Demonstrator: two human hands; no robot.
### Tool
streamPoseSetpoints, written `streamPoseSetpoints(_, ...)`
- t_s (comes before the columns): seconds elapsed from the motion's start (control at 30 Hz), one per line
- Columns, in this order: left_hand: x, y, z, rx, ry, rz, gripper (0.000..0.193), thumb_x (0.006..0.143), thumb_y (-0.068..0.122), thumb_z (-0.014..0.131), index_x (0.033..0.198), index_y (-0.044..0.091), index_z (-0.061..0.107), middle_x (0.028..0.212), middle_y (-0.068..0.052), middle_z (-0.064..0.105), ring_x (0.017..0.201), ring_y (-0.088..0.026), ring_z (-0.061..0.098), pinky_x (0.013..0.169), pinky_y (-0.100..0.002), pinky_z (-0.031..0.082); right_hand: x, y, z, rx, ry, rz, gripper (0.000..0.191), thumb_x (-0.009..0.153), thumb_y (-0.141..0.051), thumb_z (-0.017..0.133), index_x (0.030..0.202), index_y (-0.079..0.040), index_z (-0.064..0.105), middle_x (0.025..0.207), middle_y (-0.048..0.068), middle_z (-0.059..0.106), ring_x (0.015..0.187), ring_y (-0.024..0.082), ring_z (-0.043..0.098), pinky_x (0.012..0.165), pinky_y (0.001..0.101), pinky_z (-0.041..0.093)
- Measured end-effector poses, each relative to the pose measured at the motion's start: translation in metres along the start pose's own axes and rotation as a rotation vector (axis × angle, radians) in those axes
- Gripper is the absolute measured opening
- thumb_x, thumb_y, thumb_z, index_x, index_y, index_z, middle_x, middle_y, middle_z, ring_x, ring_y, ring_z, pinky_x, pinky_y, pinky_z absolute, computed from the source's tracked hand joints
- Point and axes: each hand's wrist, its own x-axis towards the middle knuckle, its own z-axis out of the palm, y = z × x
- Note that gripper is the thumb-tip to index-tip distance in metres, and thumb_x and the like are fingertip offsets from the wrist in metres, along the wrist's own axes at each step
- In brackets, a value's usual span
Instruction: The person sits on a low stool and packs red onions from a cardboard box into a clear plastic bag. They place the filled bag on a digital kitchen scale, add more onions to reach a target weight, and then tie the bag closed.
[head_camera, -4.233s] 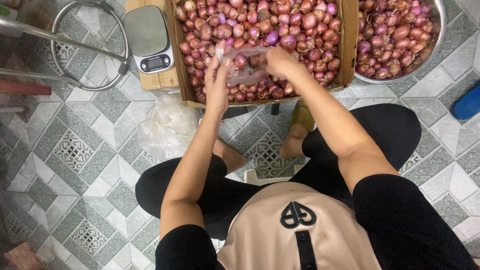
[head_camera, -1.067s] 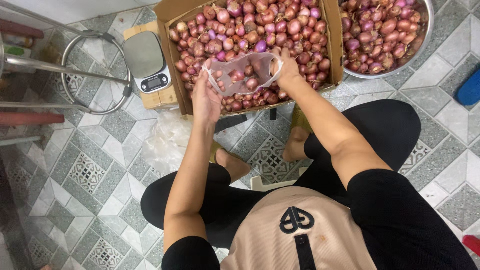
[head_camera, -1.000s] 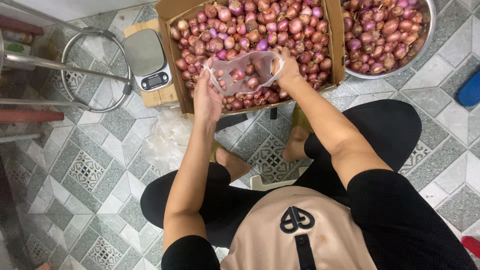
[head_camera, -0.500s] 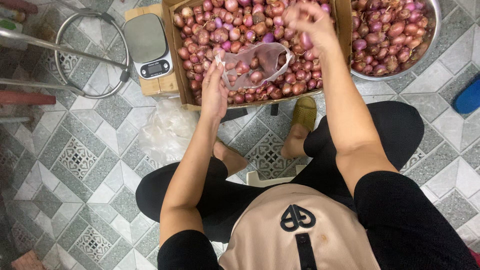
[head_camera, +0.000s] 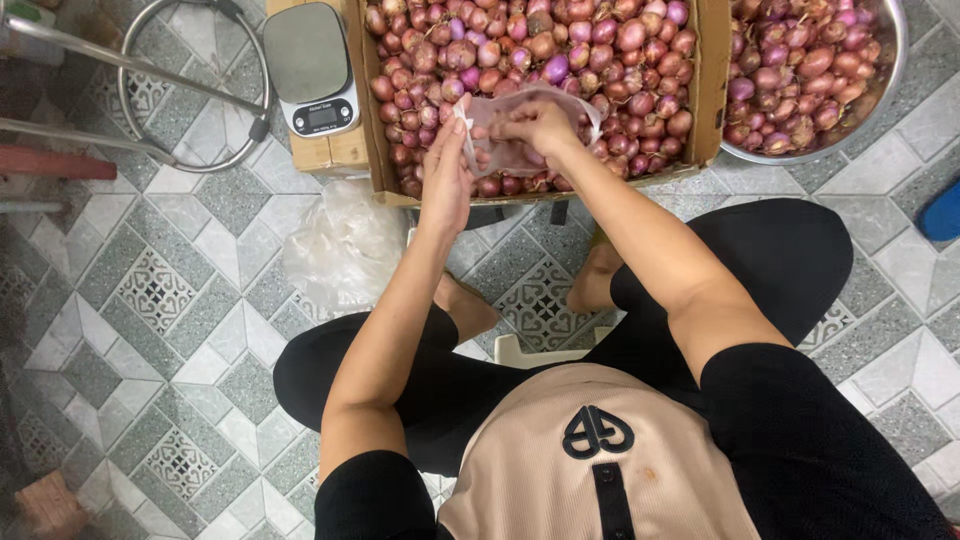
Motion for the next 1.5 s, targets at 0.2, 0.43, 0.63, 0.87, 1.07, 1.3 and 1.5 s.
streamPoseSetpoints(0.2, -0.002, 0.007, 0.002, 0.025, 0.019, -0.012, 0.053, 0.110, 0.029, 0.051, 0.159, 0.009, 0.042, 0.115, -0.002, 0.064, 0.089, -0.010, 0.059, 0.084, -0.026, 0.052, 0.003, 0.022, 0.020, -0.568, -0.002, -0.038, 0.036, 0.070, -0.022, 0.090, 0.103, -0.012, 0.078, 0.117, 0.016, 0.065, 0.098, 0.029, 0.068, 0.092, 0.0388, 0.055)
streamPoseSetpoints(0.43, -0.001, 0.007, -0.005, 0.004, 0.038, 0.021, 0.053, 0.111, 0.028, 0.052, 0.159, 0.009, 0.042, 0.117, -0.003, 0.063, 0.090, -0.010, 0.059, 0.086, -0.027, 0.051, 0.030, 0.034, 0.003, 0.181, -0.208, -0.140, 0.026, 0.081, -0.003, 0.076, 0.106, -0.003, 0.071, 0.103, 0.010, 0.073, 0.084, 0.014, 0.067, 0.076, 0.0283, 0.056)
streamPoseSetpoints(0.63, 0.000, 0.002, -0.009, 0.015, 0.049, 0.022, 0.054, 0.110, 0.027, 0.053, 0.160, 0.009, 0.042, 0.121, -0.004, 0.064, 0.091, -0.010, 0.059, 0.086, -0.027, 0.051, 0.024, 0.026, 0.007, 0.443, -0.207, 0.096, 0.018, 0.102, -0.009, 0.058, 0.115, 0.001, 0.065, 0.098, 0.011, 0.071, 0.069, 0.013, 0.066, 0.058, 0.0279, 0.059)
streamPoseSetpoints(0.87, -0.005, 0.007, -0.003, -0.005, 0.033, 0.006, 0.054, 0.110, 0.028, 0.051, 0.159, 0.011, 0.040, 0.117, -0.004, 0.064, 0.091, -0.015, 0.064, 0.085, -0.031, 0.055, 0.018, 0.030, 0.042, 0.724, -0.217, 0.107, 0.034, 0.100, -0.008, 0.056, 0.134, -0.003, 0.051, 0.105, 0.008, 0.072, 0.088, 0.020, 0.077, 0.075, 0.0308, 0.065)
streamPoseSetpoints(1.07, -0.003, 0.011, -0.010, -0.046, 0.045, 0.044, 0.051, 0.111, 0.027, 0.051, 0.159, 0.009, 0.043, 0.119, -0.004, 0.064, 0.096, -0.013, 0.064, 0.090, -0.031, 0.056, 0.016, 0.032, 0.026, 0.872, -0.208, 0.243, 0.029, 0.109, -0.014, 0.052, 0.128, 0.008, 0.058, 0.087, 0.018, 0.055, 0.081, 0.030, 0.072, 0.079, 0.0406, 0.067)
streamPoseSetpoints(1.3, -0.001, 0.007, -0.013, -0.030, 0.066, 0.058, 0.049, 0.110, 0.025, 0.051, 0.156, 0.007, 0.046, 0.116, -0.002, 0.066, 0.094, -0.012, 0.063, 0.088, -0.030, 0.055, -0.002, 0.008, 0.029, 0.720, -0.075, 0.304, 0.021, 0.102, -0.013, 0.051, 0.120, -0.007, 0.061, 0.102, 0.010, 0.069, 0.078, 0.022, 0.073, 0.064, 0.0342, 0.062)
streamPoseSetpoints(1.5, -0.003, 0.007, -0.005, 0.023, 0.075, 0.041, 0.050, 0.109, 0.025, 0.051, 0.155, 0.006, 0.046, 0.114, -0.003, 0.069, 0.095, -0.010, 0.065, 0.084, -0.025, 0.050, -0.005, 0.027, 0.063, 0.349, -0.268, -0.225, 0.043, 0.095, -0.007, 0.065, 0.136, -0.008, 0.054, 0.115, 0.009, 0.069, 0.103, 0.018, 0.069, 0.087, 0.0299, 0.060)
